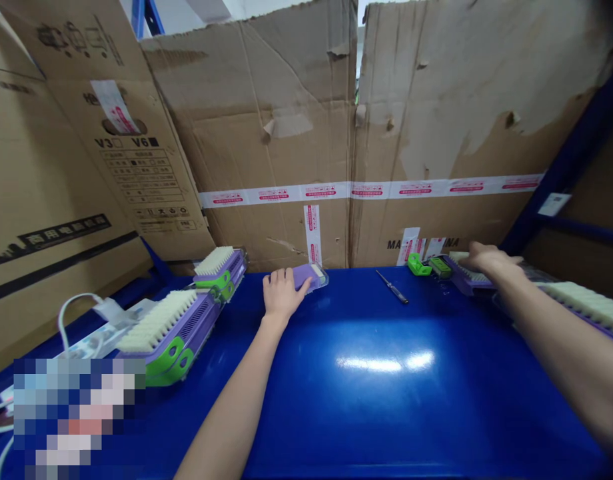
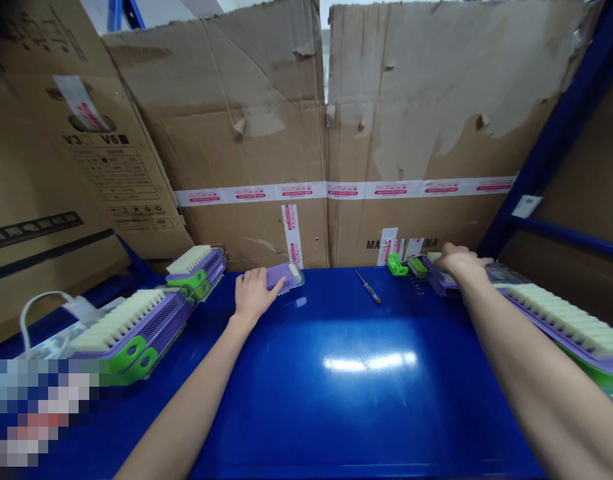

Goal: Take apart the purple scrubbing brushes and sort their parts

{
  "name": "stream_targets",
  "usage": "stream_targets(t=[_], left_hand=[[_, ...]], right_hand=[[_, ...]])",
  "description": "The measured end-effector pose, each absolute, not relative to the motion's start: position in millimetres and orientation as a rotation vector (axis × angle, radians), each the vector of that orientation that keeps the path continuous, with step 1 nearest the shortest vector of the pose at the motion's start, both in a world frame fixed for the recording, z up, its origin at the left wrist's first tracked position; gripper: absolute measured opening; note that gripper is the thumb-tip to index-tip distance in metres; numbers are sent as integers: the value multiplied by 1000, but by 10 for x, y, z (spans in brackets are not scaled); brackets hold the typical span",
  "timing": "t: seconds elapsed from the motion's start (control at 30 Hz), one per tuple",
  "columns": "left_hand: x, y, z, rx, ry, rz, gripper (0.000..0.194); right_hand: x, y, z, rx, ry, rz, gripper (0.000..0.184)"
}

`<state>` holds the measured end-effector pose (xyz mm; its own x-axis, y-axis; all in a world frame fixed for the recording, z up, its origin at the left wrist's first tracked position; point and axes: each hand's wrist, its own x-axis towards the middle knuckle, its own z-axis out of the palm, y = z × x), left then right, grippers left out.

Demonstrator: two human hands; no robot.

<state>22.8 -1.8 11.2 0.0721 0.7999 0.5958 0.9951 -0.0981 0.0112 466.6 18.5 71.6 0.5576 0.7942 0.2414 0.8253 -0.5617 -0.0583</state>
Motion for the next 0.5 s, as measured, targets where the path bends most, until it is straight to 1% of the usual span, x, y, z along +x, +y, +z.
stream_targets(t=[0.03, 0.1, 0.2, 0.27, 0.33, 0.4, 0.5], left_hand=[[230, -17, 113, -1971, -1775, -661, 59], [236, -15, 108, -2023, -1747, -681, 59], [259, -12, 76, -2137, -1630, -709, 58], [286, -13, 43, -2196, -1552, -691, 57], [322, -18, 8, -2233, -1512, -661, 58], [365, -27, -21, -2264, -1471, -653, 59], [431, -41, -51, -2306, -1376, -683, 58]], right_hand=[[4584, 153, 743, -2643, -1360, -227, 36], [4382, 90, 765, -2543, -1424, -266, 41], [4018, 21, 679, -2273, -1561, -406, 42], [3755, -4, 551, -2077, -1658, -371, 42], [3488, -25, 401, -1805, -1807, -256, 43], [3232, -51, 264, -1540, -1924, -65, 48], [2907, -89, 118, -1405, -1844, 276, 56]])
